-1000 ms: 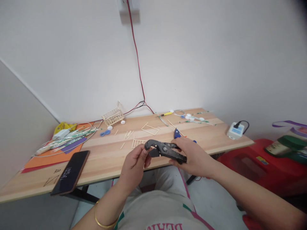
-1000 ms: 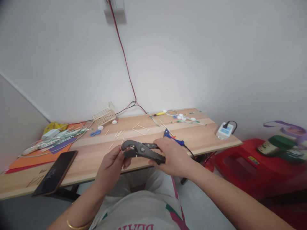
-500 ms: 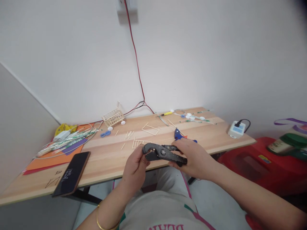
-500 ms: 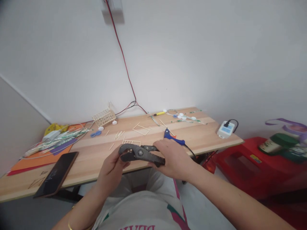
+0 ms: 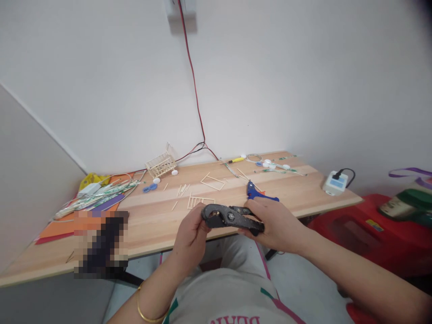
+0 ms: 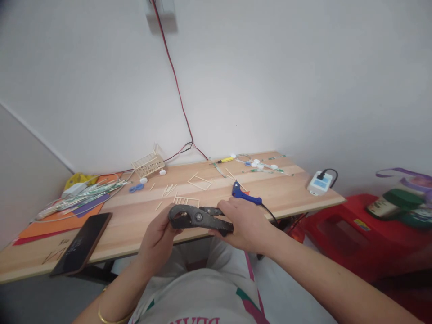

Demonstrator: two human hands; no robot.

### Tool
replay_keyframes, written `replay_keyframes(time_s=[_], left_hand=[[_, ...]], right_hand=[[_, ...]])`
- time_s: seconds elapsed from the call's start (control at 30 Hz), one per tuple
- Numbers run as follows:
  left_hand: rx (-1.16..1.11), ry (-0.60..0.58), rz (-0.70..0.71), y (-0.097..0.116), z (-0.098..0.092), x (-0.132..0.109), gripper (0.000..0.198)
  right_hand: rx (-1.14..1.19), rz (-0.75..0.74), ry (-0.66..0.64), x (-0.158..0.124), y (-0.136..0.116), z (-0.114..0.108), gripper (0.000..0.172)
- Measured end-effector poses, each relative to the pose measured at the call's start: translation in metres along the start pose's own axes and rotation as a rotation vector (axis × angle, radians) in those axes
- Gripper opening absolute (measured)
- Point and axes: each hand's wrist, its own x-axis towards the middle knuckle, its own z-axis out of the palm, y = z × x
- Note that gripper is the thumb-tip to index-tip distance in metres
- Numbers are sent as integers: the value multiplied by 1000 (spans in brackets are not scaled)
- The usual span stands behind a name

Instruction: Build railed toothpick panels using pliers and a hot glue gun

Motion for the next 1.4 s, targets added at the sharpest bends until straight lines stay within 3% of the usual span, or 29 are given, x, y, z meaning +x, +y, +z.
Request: replay_keyframes(time_s=[0.23, 0.43, 0.57, 0.73, 0.83, 1.1, 1.4], left_hand=[[-102, 8, 34, -8, 3, -2, 25], [-292, 69, -33, -11, 6, 7, 23], [-234, 106, -63, -16, 2, 12, 20], [-316, 226, -165, -28, -2, 16, 19], [-381, 262, -195, -30, -2, 17, 21], [-322, 183, -171, -27, -4, 18, 21], [-182, 188, -113, -29, -11, 22, 16]], right_hand=[[-45, -36, 35, 1, 0, 5, 31], [141, 99, 55, 8, 9, 0, 24], [141, 54, 25, 13, 10, 5, 23], [169, -9, 108, 16, 13, 18, 42], [182, -44, 137, 19, 14, 20, 43], [143, -17, 92, 29, 5, 19, 34], [98, 15, 29, 34, -2, 15, 28]])
